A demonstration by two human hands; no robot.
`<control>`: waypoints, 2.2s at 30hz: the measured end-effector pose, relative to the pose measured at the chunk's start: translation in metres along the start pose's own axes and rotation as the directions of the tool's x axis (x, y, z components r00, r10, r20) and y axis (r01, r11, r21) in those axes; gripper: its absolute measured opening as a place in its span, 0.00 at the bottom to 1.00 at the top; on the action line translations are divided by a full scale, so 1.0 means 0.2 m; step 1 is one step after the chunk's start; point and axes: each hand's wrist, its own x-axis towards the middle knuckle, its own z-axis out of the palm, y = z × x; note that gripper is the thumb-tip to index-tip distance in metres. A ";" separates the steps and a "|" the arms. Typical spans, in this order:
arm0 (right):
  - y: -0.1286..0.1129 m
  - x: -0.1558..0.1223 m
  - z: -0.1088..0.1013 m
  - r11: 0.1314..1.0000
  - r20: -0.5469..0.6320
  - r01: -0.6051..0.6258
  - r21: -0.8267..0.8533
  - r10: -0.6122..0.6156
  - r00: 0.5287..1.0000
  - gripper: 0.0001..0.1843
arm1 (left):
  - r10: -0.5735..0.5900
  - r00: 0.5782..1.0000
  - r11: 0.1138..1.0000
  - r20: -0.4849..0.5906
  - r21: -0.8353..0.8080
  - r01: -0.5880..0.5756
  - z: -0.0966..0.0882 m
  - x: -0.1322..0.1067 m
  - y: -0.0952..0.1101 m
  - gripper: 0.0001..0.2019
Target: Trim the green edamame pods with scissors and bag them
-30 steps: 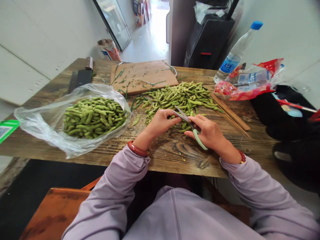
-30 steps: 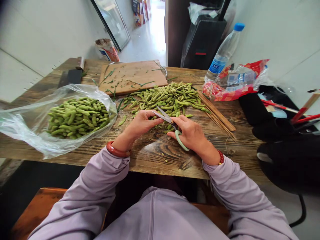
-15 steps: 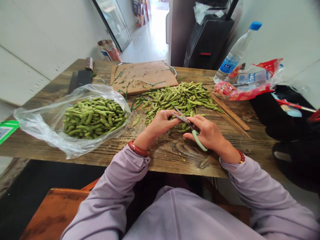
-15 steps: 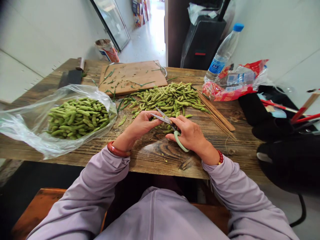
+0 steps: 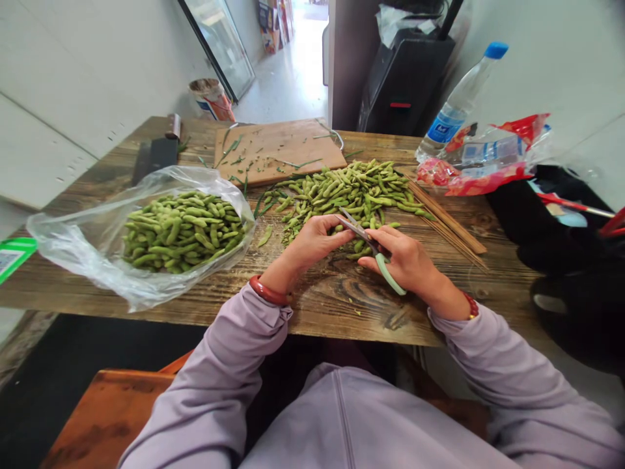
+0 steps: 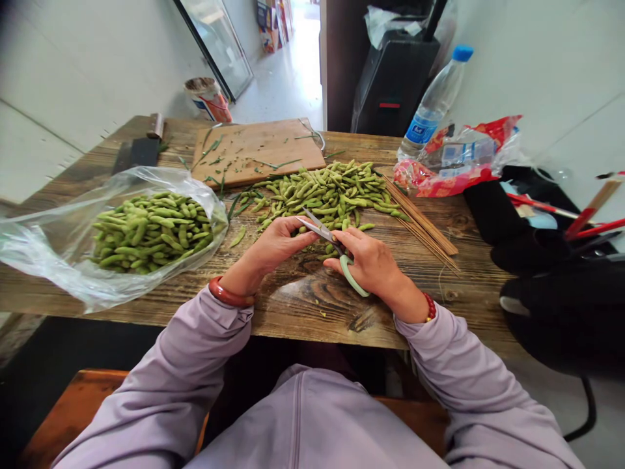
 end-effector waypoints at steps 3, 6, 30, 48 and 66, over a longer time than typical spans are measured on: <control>0.00 0.00 0.00 1.000 -0.001 -0.009 -0.014 0.009 1.000 0.21 | -0.004 1.000 1.000 -0.003 0.003 0.004 0.00 -0.01 0.01 0.13; 0.00 -0.01 0.00 1.000 -0.014 -0.006 -0.006 0.006 1.000 0.21 | -0.026 1.000 1.000 -0.016 -0.011 0.025 0.00 -0.01 0.03 0.11; 0.00 0.00 0.01 1.000 -0.026 0.009 -0.006 -0.009 1.000 0.26 | -0.157 0.988 0.913 -0.004 -0.382 0.143 0.01 -0.01 0.04 0.15; 0.02 0.00 0.01 1.000 -0.110 0.000 0.017 0.002 0.994 0.21 | -0.191 0.980 0.879 0.047 -0.437 0.192 0.00 -0.01 0.03 0.13; 0.04 0.01 -0.04 0.998 -0.209 -0.054 -0.011 0.051 0.977 0.24 | 0.092 0.990 0.885 0.105 0.448 -0.129 0.09 0.01 -0.03 0.05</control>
